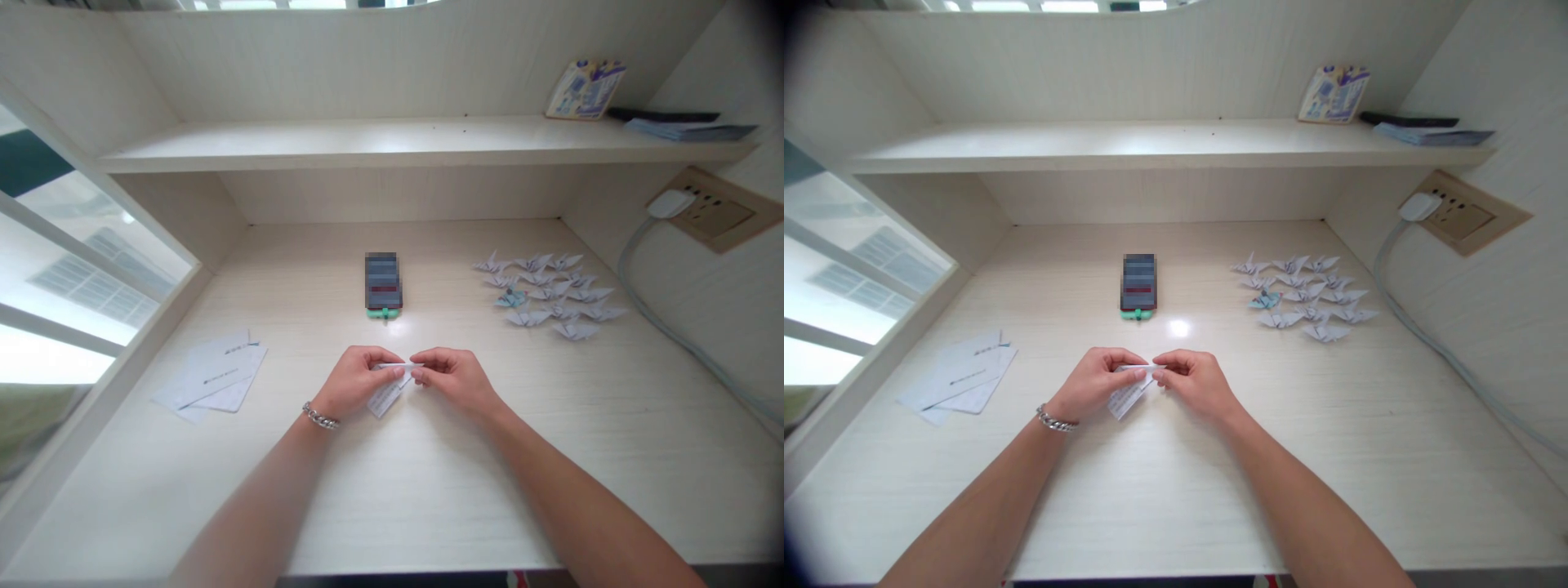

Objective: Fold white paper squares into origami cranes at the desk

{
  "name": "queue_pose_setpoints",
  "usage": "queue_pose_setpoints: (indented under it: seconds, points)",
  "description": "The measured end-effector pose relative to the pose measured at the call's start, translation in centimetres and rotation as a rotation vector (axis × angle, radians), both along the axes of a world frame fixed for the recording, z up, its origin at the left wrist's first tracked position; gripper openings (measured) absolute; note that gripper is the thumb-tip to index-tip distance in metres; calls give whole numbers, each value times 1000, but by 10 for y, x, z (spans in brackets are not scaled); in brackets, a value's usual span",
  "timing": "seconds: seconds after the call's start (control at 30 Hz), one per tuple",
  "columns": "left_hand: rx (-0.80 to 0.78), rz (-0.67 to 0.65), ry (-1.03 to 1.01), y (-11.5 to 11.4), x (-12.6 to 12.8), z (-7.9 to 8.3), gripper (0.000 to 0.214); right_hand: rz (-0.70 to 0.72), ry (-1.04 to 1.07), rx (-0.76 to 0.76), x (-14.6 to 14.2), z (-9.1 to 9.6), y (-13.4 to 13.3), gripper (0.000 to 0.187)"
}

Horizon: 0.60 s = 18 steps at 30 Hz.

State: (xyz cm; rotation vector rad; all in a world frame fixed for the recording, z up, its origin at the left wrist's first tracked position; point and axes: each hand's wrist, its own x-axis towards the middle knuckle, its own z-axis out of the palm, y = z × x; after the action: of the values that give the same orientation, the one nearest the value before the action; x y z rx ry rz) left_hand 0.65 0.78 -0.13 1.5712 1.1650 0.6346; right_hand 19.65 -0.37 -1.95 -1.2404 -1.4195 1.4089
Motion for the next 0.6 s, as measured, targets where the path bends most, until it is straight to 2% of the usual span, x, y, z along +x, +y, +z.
queue_pose_setpoints:
  seconds: [0.23,0.6]
  points:
    - [-50,12,-44,2,-1,-2,31,-28,85,-20,1,-3,2,32]
    - [-57,12,-62,1,-1,-3,31,-43,150,-97,1,-4,2,29]
